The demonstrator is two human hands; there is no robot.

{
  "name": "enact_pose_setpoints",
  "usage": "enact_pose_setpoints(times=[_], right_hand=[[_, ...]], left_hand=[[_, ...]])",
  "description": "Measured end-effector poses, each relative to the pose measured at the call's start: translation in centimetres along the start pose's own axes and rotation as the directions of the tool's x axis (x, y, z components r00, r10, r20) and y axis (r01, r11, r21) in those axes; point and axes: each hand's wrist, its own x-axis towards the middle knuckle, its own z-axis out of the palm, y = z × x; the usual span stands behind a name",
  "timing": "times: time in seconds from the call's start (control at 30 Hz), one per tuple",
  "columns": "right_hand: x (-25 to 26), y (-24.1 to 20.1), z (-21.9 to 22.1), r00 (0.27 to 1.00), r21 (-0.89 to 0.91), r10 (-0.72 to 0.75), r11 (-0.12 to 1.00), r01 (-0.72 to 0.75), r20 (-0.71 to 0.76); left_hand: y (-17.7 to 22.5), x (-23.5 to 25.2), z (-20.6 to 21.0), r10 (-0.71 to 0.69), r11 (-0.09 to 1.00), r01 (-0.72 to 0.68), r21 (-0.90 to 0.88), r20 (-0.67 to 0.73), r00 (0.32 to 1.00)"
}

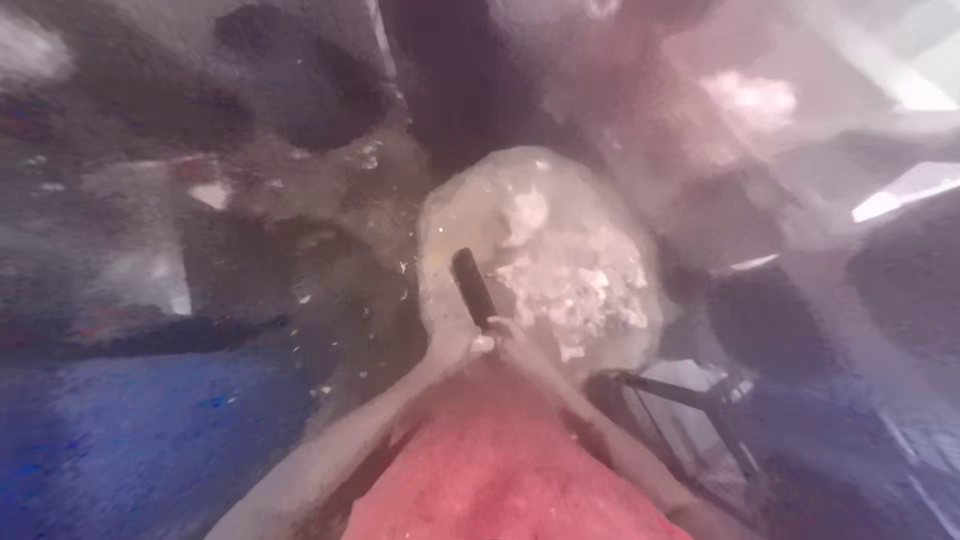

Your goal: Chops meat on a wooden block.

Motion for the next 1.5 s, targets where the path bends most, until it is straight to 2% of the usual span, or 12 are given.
enact_pose_setpoints(times=[0.17, 0.3, 0.4, 0.6, 0.77, 0.9, 1.03, 1.17, 1.23, 1.3, 1.4, 1.5], right_hand=[[-1.4, -3.1, 1.1, 0.977, -0.120, -0.192, 0.976, 0.180, -0.095], [-4.3, -2.5, -0.9, 0.962, -0.526, -0.266, 0.827, 0.198, -0.056], [-3.2, 0.6, -2.5, 0.974, -0.514, -0.224, 0.832, 0.208, 0.031], [-6.0, -8.2, 2.0, 0.891, -0.217, -0.454, 0.869, 0.444, 0.005], [-2.7, -0.6, 2.1, 0.941, -0.209, -0.245, 0.932, 0.295, 0.234], [-3.8, -2.9, 2.4, 0.963, -0.256, -0.182, 0.939, 0.231, 0.200], [-4.2, -3.3, 3.8, 0.856, -0.223, -0.486, 0.827, 0.515, 0.175], [-3.4, 0.0, 2.7, 0.945, -0.054, -0.095, 0.992, 0.118, 0.314], [-3.7, 1.2, 1.2, 0.978, 0.031, -0.002, 1.000, -0.005, 0.209], [-4.4, 1.7, -0.6, 0.999, -0.080, -0.040, 0.996, 0.042, 0.028], [-4.9, 1.3, -2.6, 0.962, -0.414, -0.216, 0.901, 0.130, -0.167], [-6.5, 0.4, -2.7, 0.901, -0.459, -0.368, 0.857, 0.233, -0.231]], left_hand=[[-2.5, -2.5, 1.2, -0.321, 0.744, 0.358, -0.564, 0.168, 0.932], [-6.4, -5.8, 2.8, -0.442, 0.392, 0.370, -0.842, 0.181, 0.879], [-7.4, -6.9, 3.1, -0.445, 0.242, 0.343, -0.908, 0.210, 0.870], [-7.7, -7.1, 3.7, -0.359, 0.281, 0.370, -0.886, 0.260, 0.896], [-7.9, -7.2, 4.2, -0.340, 0.226, 0.312, -0.923, 0.225, 0.913], [-9.5, -7.3, 5.7, -0.298, 0.167, 0.304, -0.938, 0.246, 0.922], [-10.0, -6.6, 6.7, -0.275, 0.173, 0.309, -0.935, 0.256, 0.927], [-10.0, -6.5, 5.0, -0.182, 0.055, 0.290, -0.956, 0.276, 0.944], [-8.9, -6.9, 2.5, -0.233, 0.134, 0.266, -0.955, 0.231, 0.945], [-6.2, -6.8, -0.5, -0.344, 0.453, 0.231, -0.861, 0.070, 0.936], [-2.8, -5.0, -1.4, -0.285, 0.928, 0.221, -0.301, -0.186, 0.940], [-2.5, -2.2, 1.4, -0.154, 0.985, 0.139, -0.099, -0.163, 0.975]])
